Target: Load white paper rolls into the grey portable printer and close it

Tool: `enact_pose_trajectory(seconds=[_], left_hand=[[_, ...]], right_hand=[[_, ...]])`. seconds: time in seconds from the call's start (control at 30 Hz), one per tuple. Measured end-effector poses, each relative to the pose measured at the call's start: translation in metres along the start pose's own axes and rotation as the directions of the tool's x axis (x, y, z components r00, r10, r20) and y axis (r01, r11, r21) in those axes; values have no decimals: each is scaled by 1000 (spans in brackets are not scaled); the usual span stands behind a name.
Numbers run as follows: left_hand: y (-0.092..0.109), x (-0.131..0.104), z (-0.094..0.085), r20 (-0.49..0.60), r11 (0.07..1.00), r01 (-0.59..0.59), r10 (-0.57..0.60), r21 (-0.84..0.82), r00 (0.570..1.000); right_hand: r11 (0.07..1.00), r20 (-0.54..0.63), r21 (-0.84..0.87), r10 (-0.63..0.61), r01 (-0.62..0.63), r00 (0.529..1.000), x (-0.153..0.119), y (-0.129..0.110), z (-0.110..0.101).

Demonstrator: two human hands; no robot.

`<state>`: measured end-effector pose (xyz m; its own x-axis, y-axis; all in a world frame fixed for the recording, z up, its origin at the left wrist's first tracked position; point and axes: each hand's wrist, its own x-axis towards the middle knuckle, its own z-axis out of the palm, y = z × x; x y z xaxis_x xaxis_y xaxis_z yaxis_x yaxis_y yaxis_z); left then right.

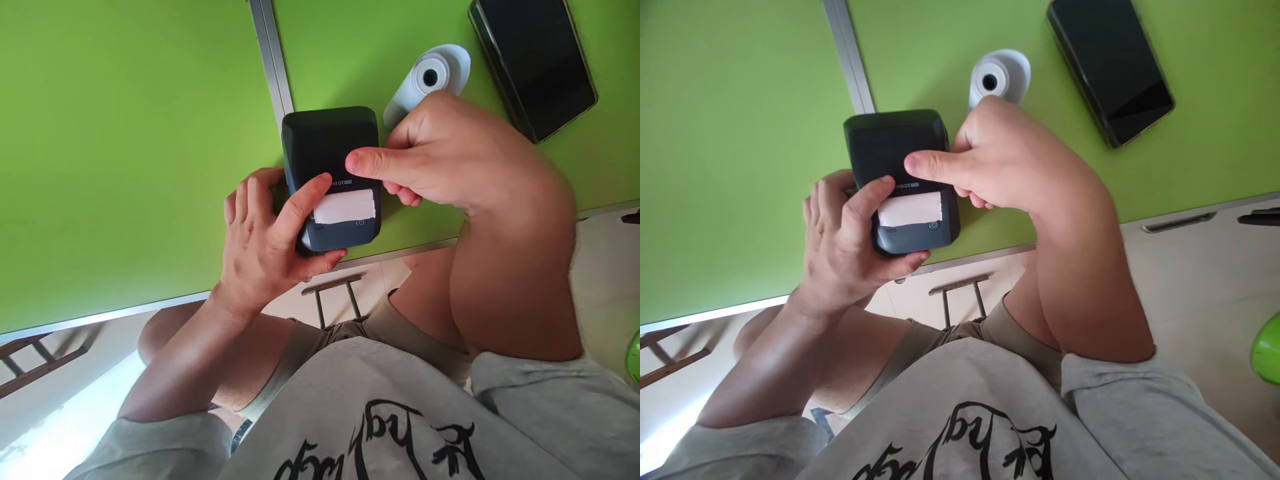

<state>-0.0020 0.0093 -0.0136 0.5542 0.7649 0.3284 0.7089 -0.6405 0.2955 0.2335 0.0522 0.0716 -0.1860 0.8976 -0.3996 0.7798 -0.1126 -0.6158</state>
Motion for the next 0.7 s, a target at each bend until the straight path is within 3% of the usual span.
enact_pose_trajectory(seconds=[0.1,0.37,0.5,0.63,0.7], left_hand=[[-1,-1,0,22,1000,11,-12,24,1000],[4,1,-3,-1,998,61,-61,31,998],[4,2,-3,33,997,81,-81,13,996],[0,1,0,14,997,68,-67,-35,998],[0,0,1,-3,994,68,-68,-87,998]], right_hand=[[994,15,13,109,-109,994,-1,-6,0],[968,-182,-241,20,-64,983,-11,-16,4],[963,-149,-260,25,-63,989,-9,-22,2],[952,-113,-281,96,-124,989,-6,-24,0],[965,-118,-244,68,-96,991,-4,-19,1]])
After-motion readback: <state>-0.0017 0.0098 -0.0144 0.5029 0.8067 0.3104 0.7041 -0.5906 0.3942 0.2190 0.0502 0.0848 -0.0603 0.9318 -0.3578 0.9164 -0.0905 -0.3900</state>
